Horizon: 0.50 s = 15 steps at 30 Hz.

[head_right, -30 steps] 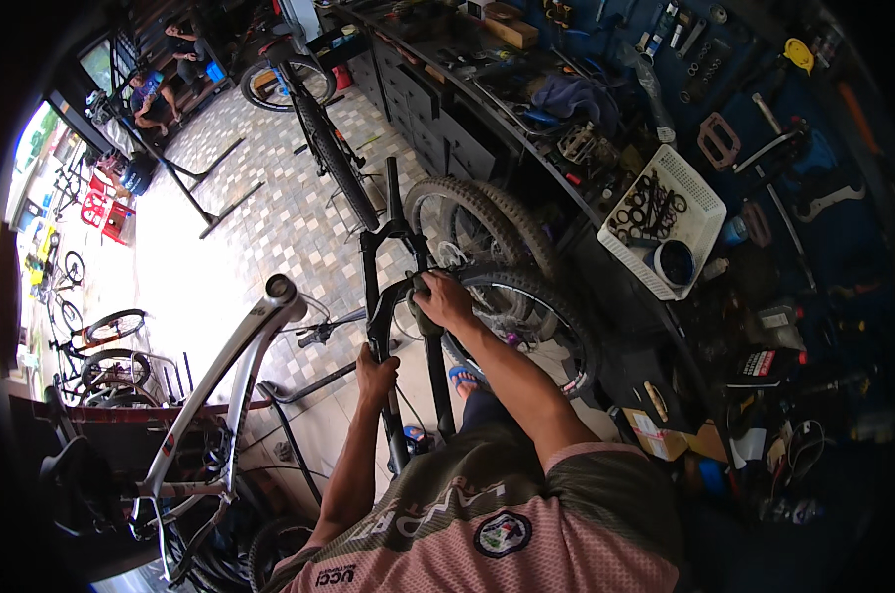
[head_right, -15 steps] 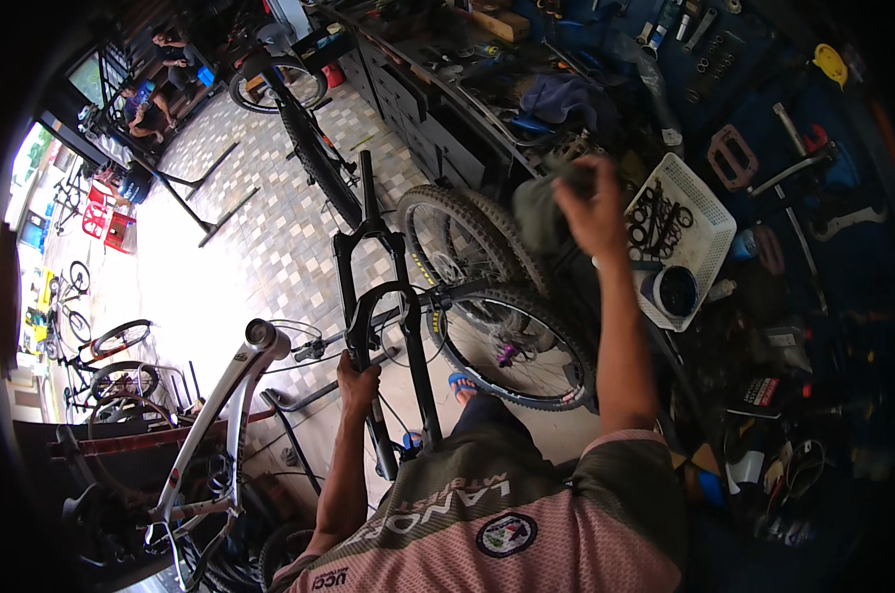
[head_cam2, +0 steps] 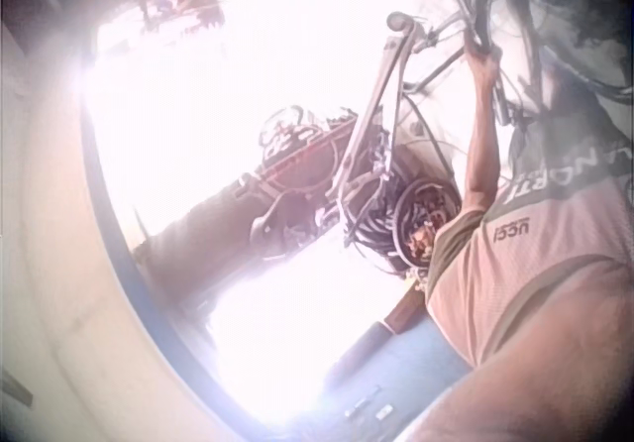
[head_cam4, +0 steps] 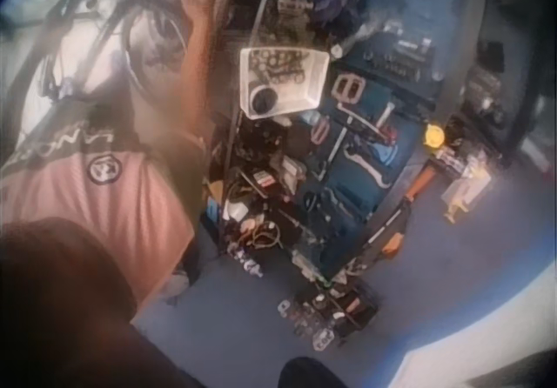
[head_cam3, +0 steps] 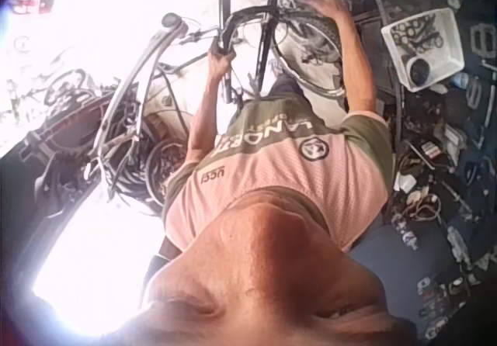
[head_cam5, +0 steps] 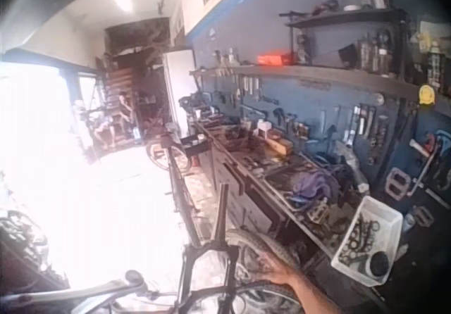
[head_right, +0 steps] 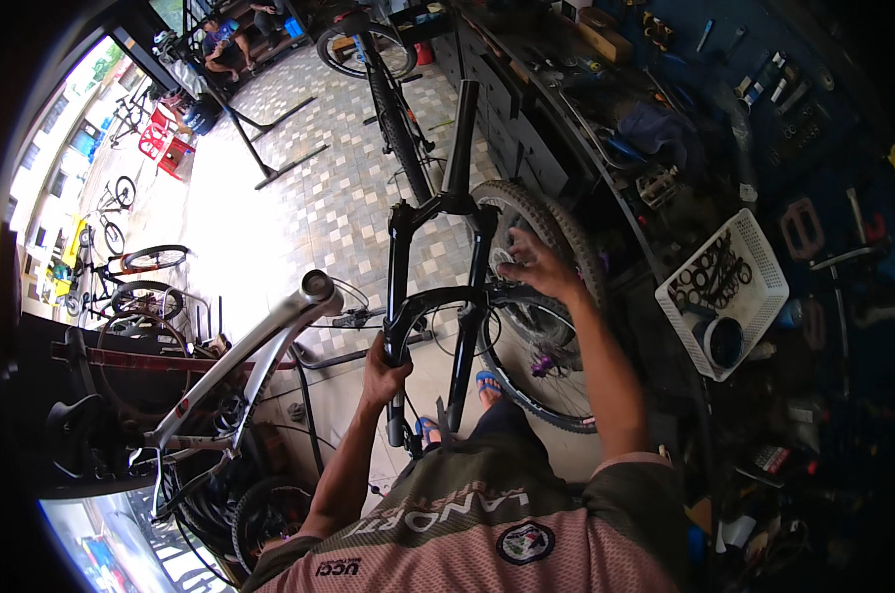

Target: The person assembles a bicycle by inserting the fork into the frame, wiping the steerer tube, and installing headset components. They handle the headset cup, bearing, and fork, then place parts into a white basket.

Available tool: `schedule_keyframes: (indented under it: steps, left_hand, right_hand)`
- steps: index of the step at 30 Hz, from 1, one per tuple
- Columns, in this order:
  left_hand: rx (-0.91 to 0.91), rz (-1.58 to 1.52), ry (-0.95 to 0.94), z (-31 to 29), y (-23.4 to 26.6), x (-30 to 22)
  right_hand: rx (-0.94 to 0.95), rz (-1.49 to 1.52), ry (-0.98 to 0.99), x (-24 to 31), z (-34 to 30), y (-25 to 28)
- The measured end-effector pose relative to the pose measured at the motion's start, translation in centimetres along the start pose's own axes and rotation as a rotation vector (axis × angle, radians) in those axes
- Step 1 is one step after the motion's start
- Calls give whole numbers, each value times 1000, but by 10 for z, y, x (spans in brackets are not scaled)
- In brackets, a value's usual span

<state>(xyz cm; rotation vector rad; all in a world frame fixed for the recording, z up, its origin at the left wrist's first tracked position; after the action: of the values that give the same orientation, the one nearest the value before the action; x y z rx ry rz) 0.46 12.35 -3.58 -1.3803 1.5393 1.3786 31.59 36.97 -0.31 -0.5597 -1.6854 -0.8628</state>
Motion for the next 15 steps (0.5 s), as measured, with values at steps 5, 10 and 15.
schedule_keyframes:
  steps: [5,10,15]
  left_hand:
    - [42,-26,-120,-36,22,5]
    - [-2,-54,-171,-70,58,59]
    - [-15,175,-88,-124,103,95]
  right_hand:
    - [157,870,34,42,17,-114]
    - [51,1061,-10,32,-3,-195]
    - [36,894,90,54,-35,-286]
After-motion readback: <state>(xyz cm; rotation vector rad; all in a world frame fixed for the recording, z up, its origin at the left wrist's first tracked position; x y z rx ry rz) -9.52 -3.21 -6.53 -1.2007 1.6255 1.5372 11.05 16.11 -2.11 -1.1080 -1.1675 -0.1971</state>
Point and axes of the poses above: each hand's wrist, its own z-axis towards the middle knuckle, its own y-axis out of the back of the hand, x = y × z, the point moved 5 cm from there along z, towards the middle knuckle, and after that the axes turned 7 degrees about x, right-handed, at the moved point
